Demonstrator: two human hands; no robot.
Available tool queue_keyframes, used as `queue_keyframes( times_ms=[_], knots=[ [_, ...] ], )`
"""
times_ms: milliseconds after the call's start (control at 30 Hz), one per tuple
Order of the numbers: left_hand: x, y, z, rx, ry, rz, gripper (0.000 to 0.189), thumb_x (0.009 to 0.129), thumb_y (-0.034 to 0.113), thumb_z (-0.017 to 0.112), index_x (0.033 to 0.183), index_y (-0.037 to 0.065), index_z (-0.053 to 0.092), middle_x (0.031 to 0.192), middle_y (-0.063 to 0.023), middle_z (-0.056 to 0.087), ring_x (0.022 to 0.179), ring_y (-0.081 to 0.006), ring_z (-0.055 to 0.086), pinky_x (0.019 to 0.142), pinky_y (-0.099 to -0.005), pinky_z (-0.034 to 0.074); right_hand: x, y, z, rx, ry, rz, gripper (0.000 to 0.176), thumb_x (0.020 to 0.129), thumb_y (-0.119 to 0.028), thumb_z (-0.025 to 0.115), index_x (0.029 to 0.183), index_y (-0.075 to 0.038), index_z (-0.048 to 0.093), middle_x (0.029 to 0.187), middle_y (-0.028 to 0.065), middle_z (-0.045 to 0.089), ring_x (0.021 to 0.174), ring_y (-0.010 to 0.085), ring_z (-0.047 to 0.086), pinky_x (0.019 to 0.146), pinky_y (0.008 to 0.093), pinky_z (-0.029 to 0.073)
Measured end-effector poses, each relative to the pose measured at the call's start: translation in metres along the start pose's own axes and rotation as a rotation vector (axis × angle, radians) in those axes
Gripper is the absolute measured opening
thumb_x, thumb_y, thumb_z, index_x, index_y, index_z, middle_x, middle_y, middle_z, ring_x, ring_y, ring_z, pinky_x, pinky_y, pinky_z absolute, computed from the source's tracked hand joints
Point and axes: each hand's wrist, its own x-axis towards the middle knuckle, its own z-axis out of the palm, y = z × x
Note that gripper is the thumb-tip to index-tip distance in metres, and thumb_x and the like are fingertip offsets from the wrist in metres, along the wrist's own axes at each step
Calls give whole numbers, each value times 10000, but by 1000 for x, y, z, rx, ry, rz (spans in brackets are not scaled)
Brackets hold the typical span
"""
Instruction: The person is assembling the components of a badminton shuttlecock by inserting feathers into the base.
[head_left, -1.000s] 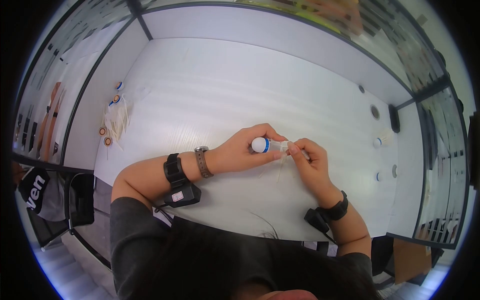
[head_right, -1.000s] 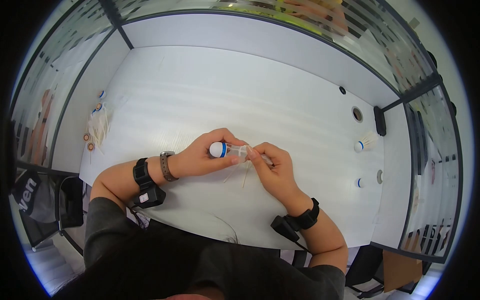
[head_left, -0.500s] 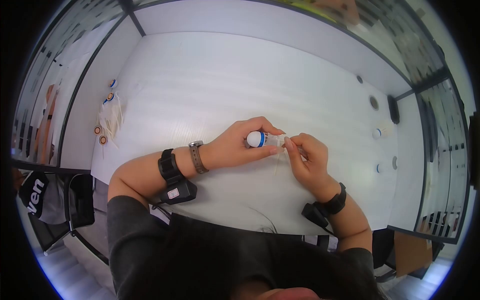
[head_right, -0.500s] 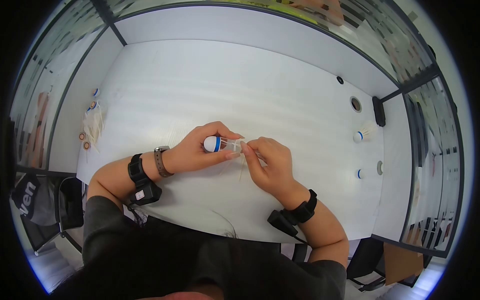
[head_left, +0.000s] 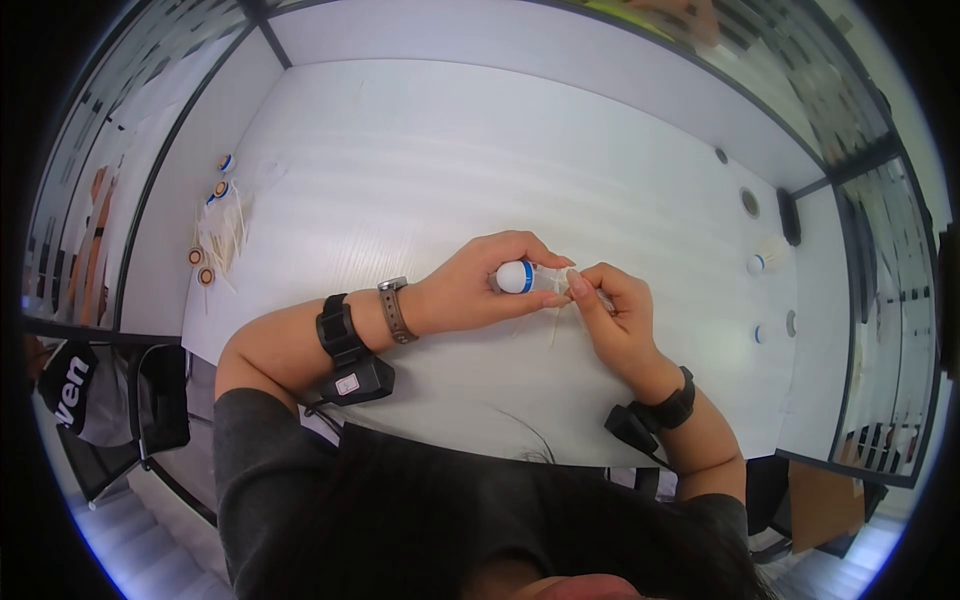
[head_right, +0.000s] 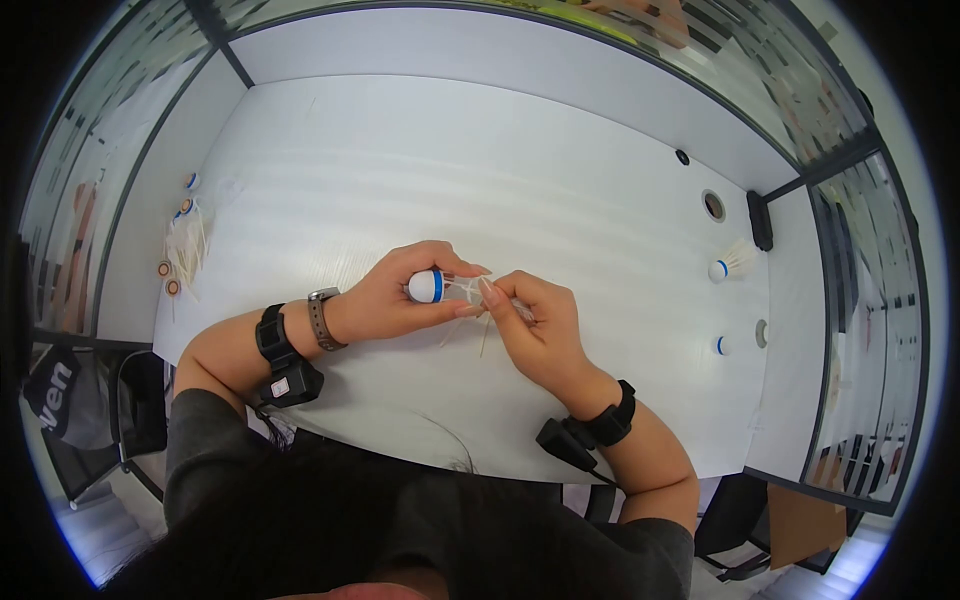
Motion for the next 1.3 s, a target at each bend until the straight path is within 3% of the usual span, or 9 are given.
queue_keyframes(
  times_ms=[233,300,367,533,633,733,933,1233,1300],
  knots=[
    [1,0,-2,45,9,36,325,859,136,762,1154,70,644,884,-33,625,782,-115,573,728,-272,464,0,5,-1,344,-112,289,293,1021,-250,556,887,-4,642,739,-7,641,733,66,527,709,228,429],
    [2,6,-4,34,-2,-30,279,862,187,762,1091,70,654,975,-61,674,879,-167,627,801,-301,489,0,8,-6,407,-151,387,302,1024,-259,553,886,-4,639,734,-14,624,740,67,522,711,229,427],
    [1,8,-5,26,-3,-55,264,865,215,761,1060,68,659,1017,-75,700,921,-187,656,830,-312,504,0,7,-5,351,-135,349,298,1024,-254,554,881,-6,636,717,-17,610,710,67,508,681,232,422],
    [0,12,-5,-97,-32,-124,259,882,229,753,1052,57,661,964,-70,702,865,-145,662,770,-282,519,0,-3,3,-27,13,-12,206,999,-172,586,864,-24,633,639,13,572,563,91,464,545,267,394],
    [-1,8,-5,-162,-67,-92,243,903,143,722,1116,45,658,869,-45,670,714,-76,613,653,-241,495,0,-1,1,-207,48,-132,112,939,-95,645,845,-36,629,614,57,550,511,155,480,500,301,384],
    [-2,8,-6,-271,-90,-138,206,937,160,680,1101,37,660,872,-48,674,684,-75,619,619,-230,498,4,0,-4,-418,42,-375,79,880,-63,688,838,-44,624,612,74,542,506,226,505,472,318,385],
    [-1,16,-7,-418,-96,-328,205,985,177,597,1125,36,649,779,-15,608,643,-56,590,579,-210,480,6,-2,-6,-596,66,-513,79,861,-45,695,860,-44,616,607,67,544,513,238,523,469,330,391],
    [0,12,-3,-237,-25,-170,285,933,208,688,1184,77,656,963,-12,610,895,-84,560,805,-255,474,-2,-2,3,-166,53,-98,95,967,-84,604,906,-15,626,667,63,591,547,130,499,520,273,403],
    [0,9,-2,-218,-3,-127,291,921,194,700,1188,85,660,956,-14,612,877,-91,558,804,-260,474,-2,-1,4,-77,31,-52,123,985,-101,585,917,-9,629,697,58,609,592,101,498,554,262,413]
  ],
)
